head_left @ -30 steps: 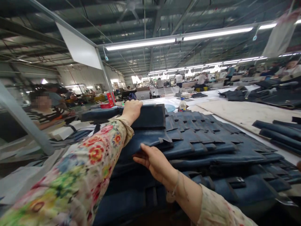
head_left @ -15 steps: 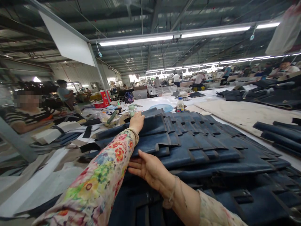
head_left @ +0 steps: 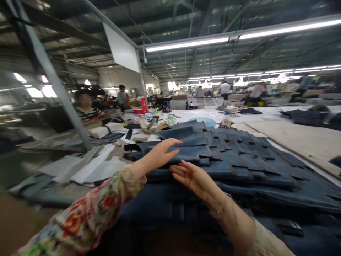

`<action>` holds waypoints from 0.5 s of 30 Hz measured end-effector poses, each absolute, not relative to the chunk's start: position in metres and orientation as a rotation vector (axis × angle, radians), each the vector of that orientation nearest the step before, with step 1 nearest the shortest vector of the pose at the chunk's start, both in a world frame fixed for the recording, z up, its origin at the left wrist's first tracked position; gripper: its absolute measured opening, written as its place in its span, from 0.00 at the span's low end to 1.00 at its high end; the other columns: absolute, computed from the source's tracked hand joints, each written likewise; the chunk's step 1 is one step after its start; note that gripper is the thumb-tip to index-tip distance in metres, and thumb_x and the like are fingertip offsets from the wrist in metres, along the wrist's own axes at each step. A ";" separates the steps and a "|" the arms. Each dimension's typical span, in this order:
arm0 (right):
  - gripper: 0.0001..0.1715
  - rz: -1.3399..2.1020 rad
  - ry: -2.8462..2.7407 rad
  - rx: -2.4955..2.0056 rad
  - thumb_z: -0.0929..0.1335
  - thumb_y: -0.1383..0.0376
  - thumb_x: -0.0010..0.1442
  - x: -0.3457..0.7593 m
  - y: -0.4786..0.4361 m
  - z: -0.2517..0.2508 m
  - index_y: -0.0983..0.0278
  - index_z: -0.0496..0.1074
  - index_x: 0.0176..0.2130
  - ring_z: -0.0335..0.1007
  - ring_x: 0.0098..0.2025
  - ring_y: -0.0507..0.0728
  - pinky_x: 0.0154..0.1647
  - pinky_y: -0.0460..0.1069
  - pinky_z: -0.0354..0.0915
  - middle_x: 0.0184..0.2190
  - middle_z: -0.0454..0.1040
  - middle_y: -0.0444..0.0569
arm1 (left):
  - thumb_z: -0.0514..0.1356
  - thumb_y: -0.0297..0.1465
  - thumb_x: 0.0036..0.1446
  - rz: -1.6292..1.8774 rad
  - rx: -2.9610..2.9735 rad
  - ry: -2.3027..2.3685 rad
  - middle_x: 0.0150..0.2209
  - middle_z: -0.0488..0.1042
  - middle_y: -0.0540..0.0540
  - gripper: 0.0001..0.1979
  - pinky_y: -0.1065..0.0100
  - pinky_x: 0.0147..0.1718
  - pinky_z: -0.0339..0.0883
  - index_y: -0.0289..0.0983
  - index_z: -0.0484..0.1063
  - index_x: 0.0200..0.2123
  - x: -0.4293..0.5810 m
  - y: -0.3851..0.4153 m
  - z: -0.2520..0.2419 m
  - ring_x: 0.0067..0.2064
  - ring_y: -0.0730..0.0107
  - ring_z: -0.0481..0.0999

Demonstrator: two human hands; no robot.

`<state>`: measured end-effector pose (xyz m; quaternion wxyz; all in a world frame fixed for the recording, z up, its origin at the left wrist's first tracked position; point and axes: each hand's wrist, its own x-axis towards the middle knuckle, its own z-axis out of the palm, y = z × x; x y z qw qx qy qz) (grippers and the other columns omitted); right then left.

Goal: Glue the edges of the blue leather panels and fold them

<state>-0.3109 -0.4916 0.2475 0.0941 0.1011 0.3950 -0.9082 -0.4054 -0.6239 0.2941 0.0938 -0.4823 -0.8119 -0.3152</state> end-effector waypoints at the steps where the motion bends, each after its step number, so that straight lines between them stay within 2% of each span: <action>1: 0.17 -2.684 1.207 0.289 0.61 0.68 0.61 -0.301 -0.493 0.248 0.76 0.62 0.49 0.71 0.45 0.57 0.42 0.46 0.69 0.50 0.67 0.64 | 0.53 0.32 0.57 -1.035 -1.395 -2.435 0.49 0.69 0.44 0.16 0.65 0.48 0.64 0.37 0.67 0.48 -0.377 -0.649 0.290 0.50 0.65 0.67; 5: 0.22 -2.575 1.403 0.089 0.63 0.62 0.60 -0.255 -0.502 0.243 0.64 0.62 0.53 0.63 0.54 0.57 0.45 0.48 0.69 0.54 0.64 0.56 | 0.55 0.34 0.56 -1.430 -0.879 -2.671 0.44 0.73 0.45 0.14 0.66 0.46 0.65 0.40 0.71 0.45 -0.273 -0.750 0.237 0.46 0.64 0.71; 8: 0.29 -2.414 1.643 -0.011 0.67 0.56 0.53 -0.227 -0.511 0.229 0.58 0.64 0.54 0.58 0.57 0.63 0.43 0.52 0.70 0.57 0.61 0.54 | 0.58 0.35 0.53 -1.770 -0.214 -2.642 0.41 0.75 0.45 0.13 0.66 0.45 0.65 0.40 0.72 0.43 -0.209 -0.822 0.178 0.44 0.63 0.73; 12: 0.31 -2.234 1.677 -0.041 0.67 0.53 0.51 -0.210 -0.540 0.210 0.54 0.65 0.54 0.56 0.58 0.65 0.40 0.51 0.71 0.57 0.60 0.52 | 0.62 0.34 0.50 -2.079 0.675 -2.065 0.38 0.74 0.44 0.15 0.72 0.33 0.67 0.37 0.70 0.42 -0.136 -0.897 0.120 0.35 0.69 0.73; 15: 0.31 -2.159 1.584 -0.078 0.66 0.54 0.52 -0.207 -0.569 0.202 0.52 0.63 0.55 0.56 0.58 0.63 0.39 0.48 0.71 0.58 0.60 0.50 | 0.60 0.29 0.52 -2.209 0.930 -1.594 0.41 0.73 0.44 0.14 0.74 0.32 0.67 0.37 0.68 0.44 -0.094 -0.925 0.112 0.35 0.73 0.73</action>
